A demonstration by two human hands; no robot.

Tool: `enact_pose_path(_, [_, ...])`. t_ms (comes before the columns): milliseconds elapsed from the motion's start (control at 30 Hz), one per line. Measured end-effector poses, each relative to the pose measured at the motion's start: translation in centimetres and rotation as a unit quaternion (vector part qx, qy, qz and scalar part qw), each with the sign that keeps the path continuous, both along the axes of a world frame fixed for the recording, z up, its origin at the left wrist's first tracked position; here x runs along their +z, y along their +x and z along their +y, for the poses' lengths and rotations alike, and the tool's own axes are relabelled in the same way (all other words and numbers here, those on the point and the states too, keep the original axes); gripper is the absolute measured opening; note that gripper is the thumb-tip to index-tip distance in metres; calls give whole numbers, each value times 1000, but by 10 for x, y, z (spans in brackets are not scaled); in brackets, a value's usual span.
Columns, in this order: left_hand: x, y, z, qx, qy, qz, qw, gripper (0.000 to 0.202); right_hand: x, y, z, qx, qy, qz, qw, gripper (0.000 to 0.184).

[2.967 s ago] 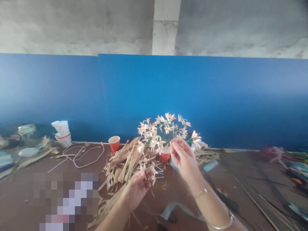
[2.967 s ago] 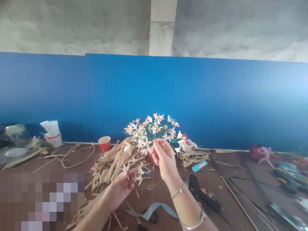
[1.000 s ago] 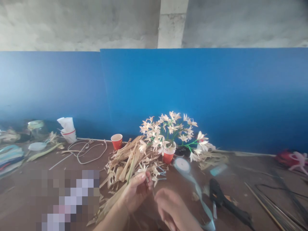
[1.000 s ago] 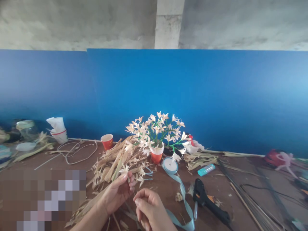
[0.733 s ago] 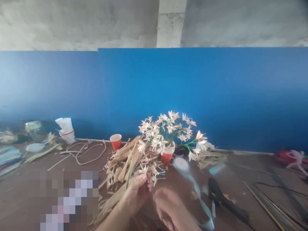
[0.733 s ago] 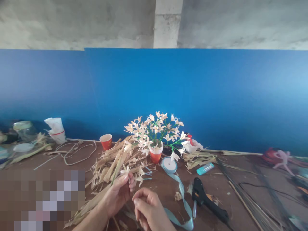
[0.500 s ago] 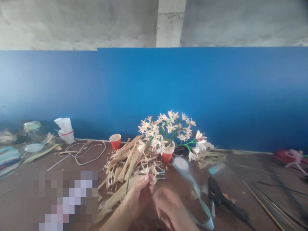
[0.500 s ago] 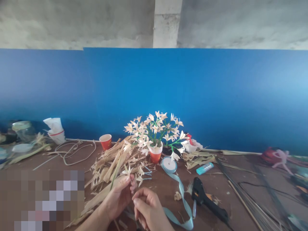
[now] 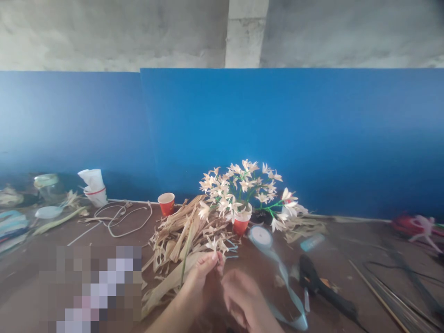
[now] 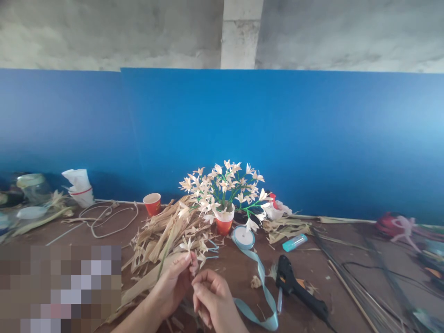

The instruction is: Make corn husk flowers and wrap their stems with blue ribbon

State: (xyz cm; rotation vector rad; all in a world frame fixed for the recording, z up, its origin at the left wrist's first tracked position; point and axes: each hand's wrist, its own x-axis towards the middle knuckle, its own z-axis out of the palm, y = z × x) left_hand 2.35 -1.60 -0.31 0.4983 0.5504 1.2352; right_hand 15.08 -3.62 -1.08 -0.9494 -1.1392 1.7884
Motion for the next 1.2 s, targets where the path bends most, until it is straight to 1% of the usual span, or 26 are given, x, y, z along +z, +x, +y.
enact_pose_path(67, [1, 1, 0, 7, 1, 5, 1000, 24, 2, 1, 0, -8, 1, 17, 1000, 46])
enact_pose_path(167, [3, 1, -1, 11, 2, 18, 1000, 23, 6, 2, -1, -22, -14, 51, 998, 38])
enact_pose_path(233, [3, 2, -1, 8, -2, 21, 1000, 23, 8, 2, -2, -18, -25, 67, 997, 35])
enact_pose_path(433, [-1, 3, -4, -18, -23, 7, 1000, 23, 13, 3, -3, -6, -38, 106, 994, 33])
enact_pose_path(533, [2, 2, -6, -39, -20, -18, 999, 24, 9, 3, -1, 10, -54, 128, 990, 34])
enact_pose_path(600, [6, 1, -6, -44, -27, -35, 998, 28, 6, 4, 1, 19, -60, 140, 988, 33])
enact_pose_path(700, [11, 1, -5, -23, -42, -43, 998, 34, 1, 5, 3, 23, -63, 148, 987, 32])
enact_pose_path(767, [13, 1, -4, -5, -44, -40, 998, 34, 1, 5, 3, 30, -68, 147, 986, 32])
enact_pose_path(967, [13, 3, -4, 24, -51, -8, 998, 30, 0, 3, 2, 37, -69, 150, 986, 35])
enact_pose_path(1200, [10, 7, -7, 24, -49, 3, 998, 27, -16, 1, 5, 14, -50, 139, 989, 31])
